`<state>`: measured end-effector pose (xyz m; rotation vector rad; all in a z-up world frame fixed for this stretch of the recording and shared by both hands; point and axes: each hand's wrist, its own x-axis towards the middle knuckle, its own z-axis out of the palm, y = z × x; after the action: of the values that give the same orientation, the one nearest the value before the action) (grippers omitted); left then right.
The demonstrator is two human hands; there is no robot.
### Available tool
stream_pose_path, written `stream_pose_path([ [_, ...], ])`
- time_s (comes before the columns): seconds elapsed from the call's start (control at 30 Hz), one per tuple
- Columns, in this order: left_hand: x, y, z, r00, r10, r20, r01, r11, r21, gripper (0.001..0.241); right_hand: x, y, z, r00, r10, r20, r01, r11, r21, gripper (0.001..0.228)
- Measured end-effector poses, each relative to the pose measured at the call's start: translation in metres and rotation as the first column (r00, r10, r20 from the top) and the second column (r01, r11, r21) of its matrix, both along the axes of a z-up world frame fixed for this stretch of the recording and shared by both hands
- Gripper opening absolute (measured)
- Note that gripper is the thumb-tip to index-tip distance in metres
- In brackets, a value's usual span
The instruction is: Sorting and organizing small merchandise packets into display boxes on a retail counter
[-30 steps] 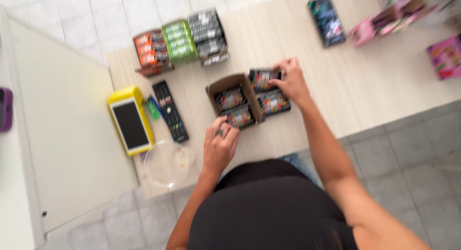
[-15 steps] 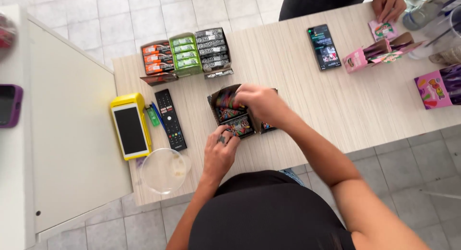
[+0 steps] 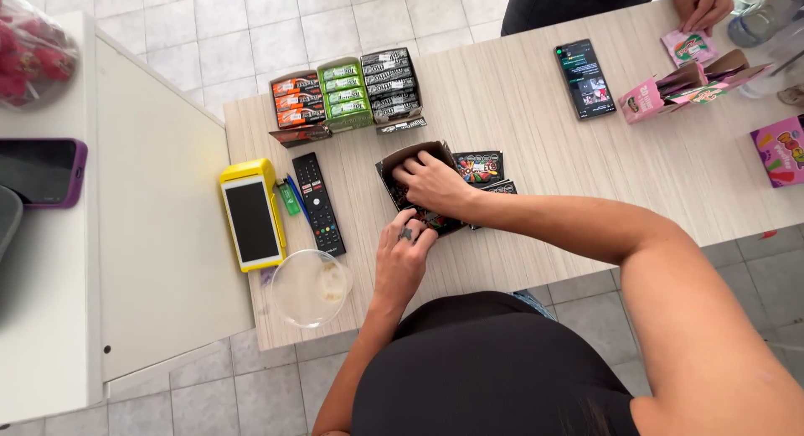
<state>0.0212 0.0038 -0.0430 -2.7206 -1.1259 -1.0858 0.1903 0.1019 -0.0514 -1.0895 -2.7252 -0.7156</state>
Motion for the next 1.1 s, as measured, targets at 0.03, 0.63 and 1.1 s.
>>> stream_pose_path([
  [0.03,-0.002,-0.001,-0.002,1.0,0.001,-0.013,-0.001,1.0,0.005,0.012,0.001,0.001,-0.01,1.0,0.016,-0.016,-0.016,1.0,0.008,0.011],
  [0.63,-0.014,0.018,0.019,0.994,0.107,-0.017,-0.107,0.994,0.011,0.015,0.117,-0.037,0.061,0.666,-0.391,-0.636,0.326,0.918,-0.223,0.011],
  [1.1,-0.023,0.011,0.028,0.968,-0.004,-0.249,-0.054,0.972,-0.227,0.011,0.138,-0.106,-0.039,0.474,-0.705,-0.527,0.323,0.696,-0.641,0.054],
])
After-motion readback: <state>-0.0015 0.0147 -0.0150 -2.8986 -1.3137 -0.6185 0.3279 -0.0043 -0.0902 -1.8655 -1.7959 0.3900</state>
